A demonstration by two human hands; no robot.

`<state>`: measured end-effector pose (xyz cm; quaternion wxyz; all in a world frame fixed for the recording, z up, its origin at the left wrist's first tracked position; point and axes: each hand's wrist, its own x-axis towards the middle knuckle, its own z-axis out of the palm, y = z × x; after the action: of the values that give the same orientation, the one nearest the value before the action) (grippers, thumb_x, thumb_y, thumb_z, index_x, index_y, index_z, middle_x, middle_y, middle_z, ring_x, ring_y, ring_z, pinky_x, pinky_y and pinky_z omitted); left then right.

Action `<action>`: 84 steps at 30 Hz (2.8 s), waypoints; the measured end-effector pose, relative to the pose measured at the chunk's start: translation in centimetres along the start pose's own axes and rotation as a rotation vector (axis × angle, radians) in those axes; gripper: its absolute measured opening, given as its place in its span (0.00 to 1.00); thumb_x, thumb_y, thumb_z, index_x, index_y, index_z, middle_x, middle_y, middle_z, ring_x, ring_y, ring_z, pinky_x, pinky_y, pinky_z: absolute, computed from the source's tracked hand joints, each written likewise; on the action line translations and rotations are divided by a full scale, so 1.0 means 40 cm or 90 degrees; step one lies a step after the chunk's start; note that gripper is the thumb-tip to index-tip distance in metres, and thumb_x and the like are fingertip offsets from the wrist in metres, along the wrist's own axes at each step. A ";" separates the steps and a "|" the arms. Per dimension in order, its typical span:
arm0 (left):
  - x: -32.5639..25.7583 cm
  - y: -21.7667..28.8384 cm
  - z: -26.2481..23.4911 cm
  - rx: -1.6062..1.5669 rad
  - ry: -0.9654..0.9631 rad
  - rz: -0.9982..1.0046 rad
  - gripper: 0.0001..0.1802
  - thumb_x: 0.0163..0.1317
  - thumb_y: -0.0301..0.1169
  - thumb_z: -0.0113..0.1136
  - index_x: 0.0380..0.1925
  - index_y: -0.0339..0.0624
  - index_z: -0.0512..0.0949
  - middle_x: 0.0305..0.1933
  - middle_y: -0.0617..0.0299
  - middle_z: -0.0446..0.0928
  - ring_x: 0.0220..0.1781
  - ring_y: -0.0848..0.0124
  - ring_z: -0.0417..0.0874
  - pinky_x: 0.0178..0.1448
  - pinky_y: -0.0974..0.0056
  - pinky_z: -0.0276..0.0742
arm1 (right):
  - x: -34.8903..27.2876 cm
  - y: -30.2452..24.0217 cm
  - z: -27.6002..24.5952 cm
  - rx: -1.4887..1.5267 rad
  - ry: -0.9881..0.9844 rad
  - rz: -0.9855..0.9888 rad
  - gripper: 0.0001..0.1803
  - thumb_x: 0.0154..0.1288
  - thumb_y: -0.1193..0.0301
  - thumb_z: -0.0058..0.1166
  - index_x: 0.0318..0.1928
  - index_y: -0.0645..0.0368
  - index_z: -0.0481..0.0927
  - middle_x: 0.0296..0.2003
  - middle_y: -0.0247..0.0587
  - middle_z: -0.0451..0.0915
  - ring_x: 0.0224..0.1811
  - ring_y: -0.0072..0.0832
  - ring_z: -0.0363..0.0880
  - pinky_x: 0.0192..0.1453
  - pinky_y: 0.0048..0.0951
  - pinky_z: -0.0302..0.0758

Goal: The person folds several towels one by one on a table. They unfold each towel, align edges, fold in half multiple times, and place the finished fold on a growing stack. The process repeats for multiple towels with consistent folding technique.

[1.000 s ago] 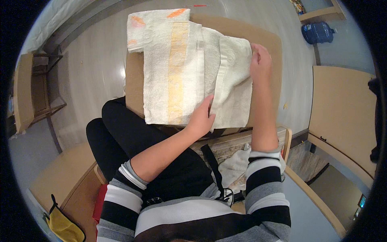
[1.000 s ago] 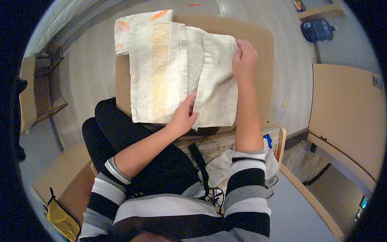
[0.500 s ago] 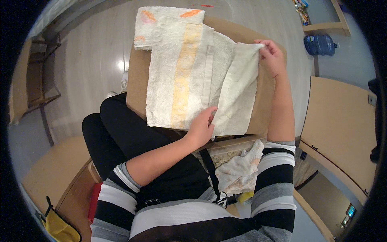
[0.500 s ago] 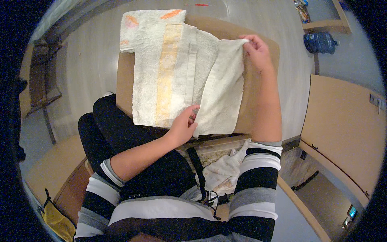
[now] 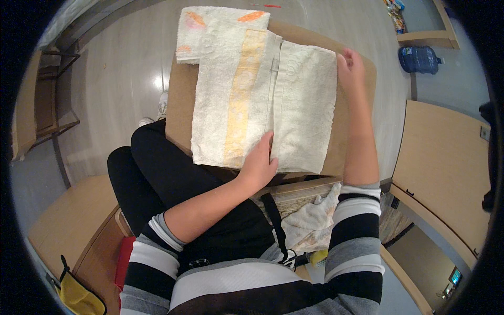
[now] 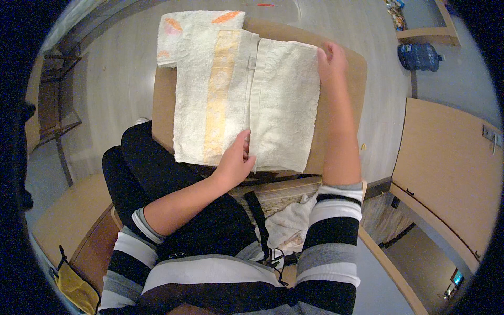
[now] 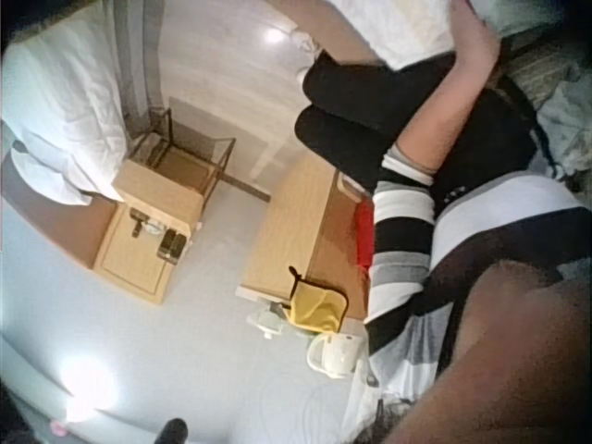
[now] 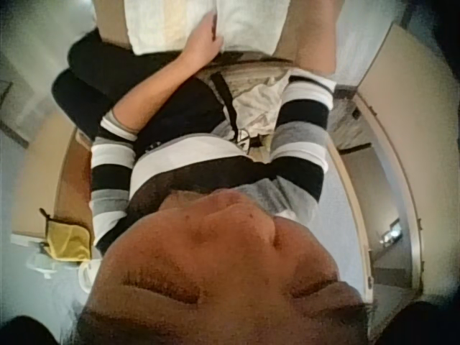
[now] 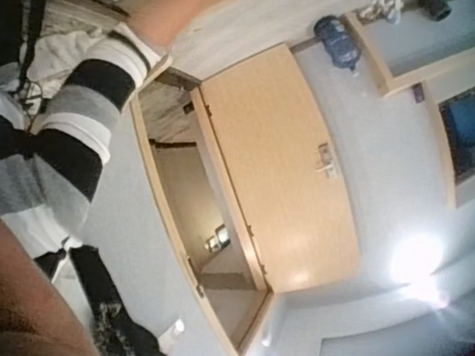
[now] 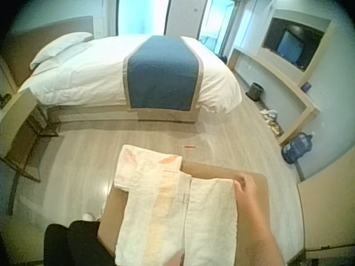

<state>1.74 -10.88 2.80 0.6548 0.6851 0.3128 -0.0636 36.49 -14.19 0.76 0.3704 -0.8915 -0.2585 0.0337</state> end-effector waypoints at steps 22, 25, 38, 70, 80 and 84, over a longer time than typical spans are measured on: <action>0.018 -0.008 -0.004 0.175 0.058 0.170 0.28 0.57 0.17 0.56 0.60 0.38 0.68 0.53 0.50 0.69 0.36 0.62 0.76 0.45 0.62 0.76 | -0.398 0.056 -0.056 0.066 0.080 0.194 0.13 0.62 0.67 0.61 0.40 0.65 0.79 0.32 0.41 0.81 0.33 0.25 0.78 0.41 0.28 0.75; 0.004 -0.002 0.003 0.266 0.105 0.232 0.26 0.54 0.18 0.57 0.56 0.38 0.72 0.51 0.50 0.70 0.39 0.60 0.76 0.47 0.58 0.76 | -0.299 0.057 -0.036 0.106 0.091 0.167 0.17 0.62 0.64 0.61 0.45 0.65 0.79 0.35 0.42 0.82 0.36 0.27 0.79 0.44 0.28 0.75; 0.023 -0.022 0.071 0.612 -0.054 0.554 0.07 0.50 0.32 0.56 0.31 0.46 0.76 0.35 0.65 0.71 0.44 0.67 0.72 0.47 0.65 0.69 | -0.008 0.045 0.054 0.041 0.074 0.198 0.16 0.57 0.63 0.67 0.40 0.61 0.83 0.29 0.31 0.80 0.31 0.20 0.74 0.38 0.25 0.72; -0.085 -0.018 -0.356 0.739 -0.078 0.186 0.24 0.44 0.37 0.72 0.42 0.46 0.74 0.46 0.58 0.72 0.53 0.59 0.74 0.57 0.54 0.71 | -0.663 -0.275 0.058 -0.067 -0.182 0.004 0.18 0.58 0.67 0.62 0.48 0.59 0.77 0.33 0.43 0.78 0.31 0.37 0.79 0.35 0.36 0.76; -0.117 -0.045 -0.411 0.686 0.001 0.254 0.10 0.48 0.25 0.64 0.32 0.46 0.77 0.35 0.59 0.74 0.45 0.58 0.78 0.50 0.55 0.74 | -0.697 -0.307 0.089 -0.155 -0.216 0.084 0.15 0.56 0.67 0.63 0.43 0.56 0.76 0.24 0.36 0.77 0.27 0.37 0.79 0.31 0.36 0.74; -0.152 -0.034 -0.422 0.625 0.086 0.284 0.09 0.48 0.23 0.62 0.30 0.46 0.76 0.32 0.60 0.72 0.41 0.60 0.77 0.46 0.56 0.73 | -0.695 -0.310 0.109 -0.154 -0.206 -0.014 0.13 0.55 0.67 0.63 0.39 0.56 0.77 0.31 0.41 0.79 0.32 0.39 0.79 0.34 0.39 0.75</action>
<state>-9.24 2.78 6.92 0.2341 0.9627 0.1346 -0.0171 5.96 -17.54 2.35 0.2146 -0.9098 -0.3262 0.1410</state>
